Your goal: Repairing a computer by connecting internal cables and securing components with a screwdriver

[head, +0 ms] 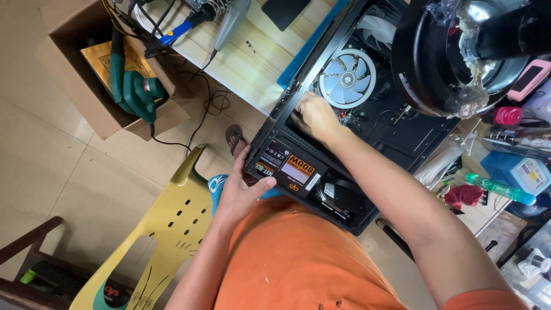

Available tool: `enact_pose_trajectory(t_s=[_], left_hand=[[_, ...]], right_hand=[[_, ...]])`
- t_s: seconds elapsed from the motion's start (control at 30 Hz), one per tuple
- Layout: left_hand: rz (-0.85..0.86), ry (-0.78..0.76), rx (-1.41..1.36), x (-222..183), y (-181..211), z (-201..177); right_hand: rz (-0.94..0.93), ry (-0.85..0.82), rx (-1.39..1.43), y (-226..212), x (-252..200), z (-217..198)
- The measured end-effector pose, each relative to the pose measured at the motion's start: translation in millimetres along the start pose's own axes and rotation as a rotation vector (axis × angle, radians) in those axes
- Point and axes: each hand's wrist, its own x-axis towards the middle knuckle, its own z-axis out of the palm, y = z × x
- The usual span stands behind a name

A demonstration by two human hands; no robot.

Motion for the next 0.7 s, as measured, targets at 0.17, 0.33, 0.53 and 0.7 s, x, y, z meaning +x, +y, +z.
enact_pose_trajectory(t_s=[0.17, 0.33, 0.53, 0.7], left_hand=[[0.000, -0.004, -0.009, -1, 3, 0], [-0.009, -0.020, -0.018, -2, 3, -1], [-0.008, -0.025, -0.031, -1, 4, 0], [-0.006, -0.015, -0.056, -1, 0, 0]], right_hand=[[-0.027, -0.001, 0.000, -7, 1, -1], [-0.142, 0.001, -0.098, 4, 0, 14], [-0.283, -0.005, -0.235, 21, -8, 35], [-0.200, 0.043, -0.065, 14, -8, 29]])
